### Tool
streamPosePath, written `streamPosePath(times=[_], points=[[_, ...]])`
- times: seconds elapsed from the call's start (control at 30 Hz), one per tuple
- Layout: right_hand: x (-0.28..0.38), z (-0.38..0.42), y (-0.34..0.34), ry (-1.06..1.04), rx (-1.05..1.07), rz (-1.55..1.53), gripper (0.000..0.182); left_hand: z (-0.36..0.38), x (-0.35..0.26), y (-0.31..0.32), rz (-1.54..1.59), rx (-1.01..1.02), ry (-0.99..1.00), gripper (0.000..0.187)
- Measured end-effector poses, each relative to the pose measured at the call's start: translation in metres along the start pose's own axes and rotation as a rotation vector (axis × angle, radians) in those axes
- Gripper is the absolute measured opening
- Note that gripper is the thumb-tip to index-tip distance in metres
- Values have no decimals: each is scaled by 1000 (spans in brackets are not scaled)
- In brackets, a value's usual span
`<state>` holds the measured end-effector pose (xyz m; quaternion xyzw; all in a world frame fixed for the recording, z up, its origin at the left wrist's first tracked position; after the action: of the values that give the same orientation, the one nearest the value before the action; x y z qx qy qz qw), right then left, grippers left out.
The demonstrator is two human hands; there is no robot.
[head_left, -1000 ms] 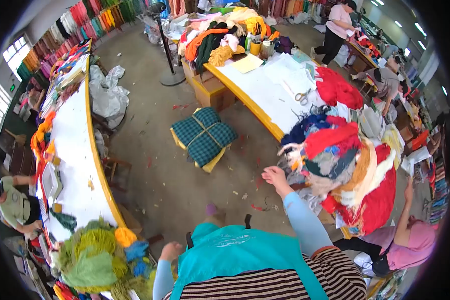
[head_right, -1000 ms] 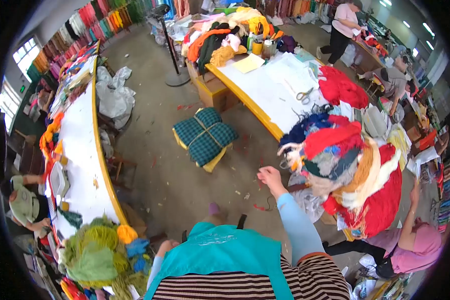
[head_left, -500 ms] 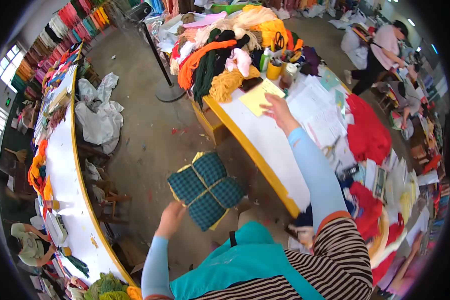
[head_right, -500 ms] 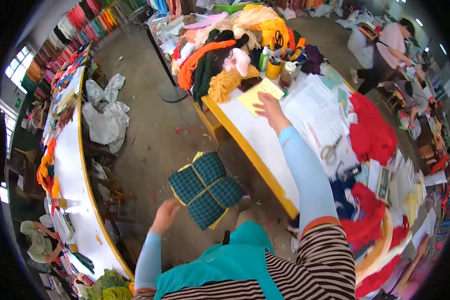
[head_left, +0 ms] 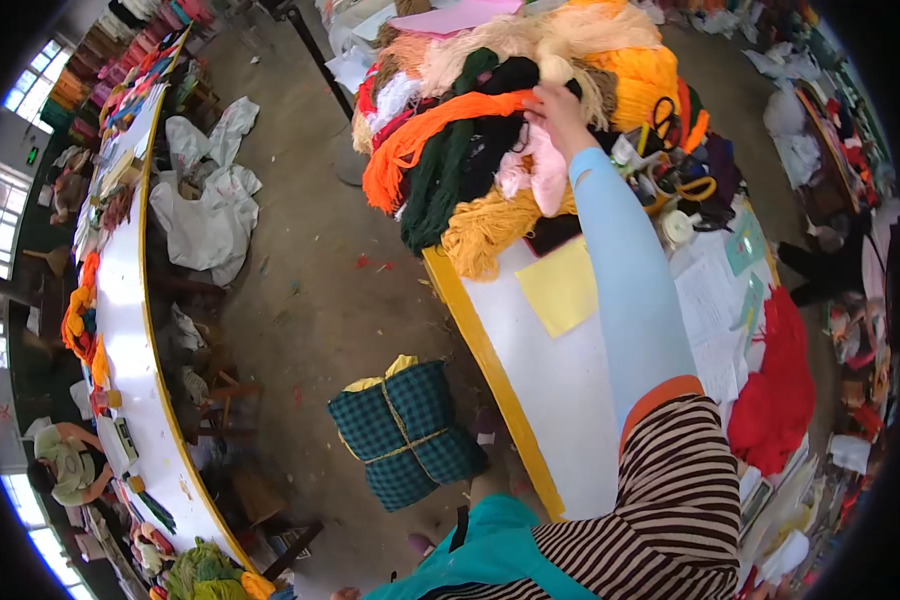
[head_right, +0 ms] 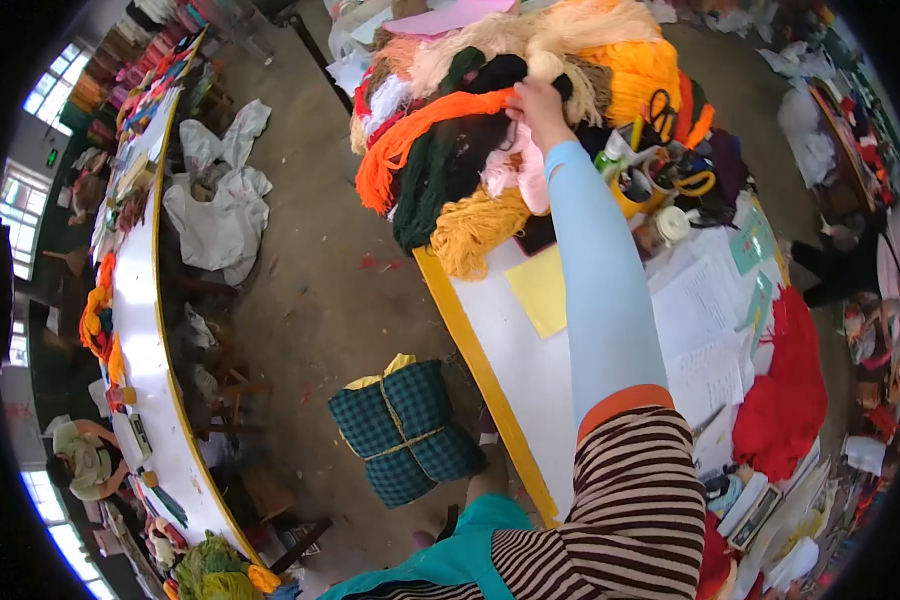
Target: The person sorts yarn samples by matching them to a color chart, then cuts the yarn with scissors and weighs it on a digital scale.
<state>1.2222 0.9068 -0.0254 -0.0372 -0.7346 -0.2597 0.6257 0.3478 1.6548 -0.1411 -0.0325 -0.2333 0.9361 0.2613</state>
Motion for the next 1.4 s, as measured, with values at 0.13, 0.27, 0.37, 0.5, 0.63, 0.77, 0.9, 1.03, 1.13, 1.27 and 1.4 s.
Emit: streamPosePath(times=[0.13,0.27,0.37,0.5,0.63,0.77,0.9,1.03,1.13,1.27,1.4], points=[[-8,-54,18,-113,-57,-42,63,12,-18,33,150,35,16,39],[-15,-76,29,-123,83,658,67,15,-33,54,355,62,7,42],[-21,-96,23,-452,154,1246,58,14,-40,58,166,91,-75,44],[21,-82,40,-508,168,1379,40,-47,-152,-3,-267,-179,220,25],[31,-79,44,-294,158,683,32,33,-536,-90,-162,-466,994,59],[33,-41,37,-61,172,123,26,125,-807,-112,22,-601,1323,95],[42,-12,31,-53,159,101,17,169,-955,-74,-136,-960,1465,110],[49,-4,35,-131,238,176,23,183,-1014,-58,-12,-1055,1404,111],[57,-1,42,-124,231,128,20,159,-1042,-70,167,-810,1385,102],[47,-33,36,25,-77,-149,19,114,-1056,-90,592,-31,1354,46],[43,-69,22,17,-289,-448,23,142,-1050,-119,1015,678,1212,34]])
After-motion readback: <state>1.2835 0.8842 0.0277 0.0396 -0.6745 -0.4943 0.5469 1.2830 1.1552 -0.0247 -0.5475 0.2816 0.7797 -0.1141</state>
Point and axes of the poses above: each hand's wrist, its own z-axis away from the middle knuckle, its own y-axis out of the palm, x = y × z, the point moved 6 cm from there along -z, towards the middle knuckle, and after that the axes turned 12 degrees about -y, right-handed, at the moved point
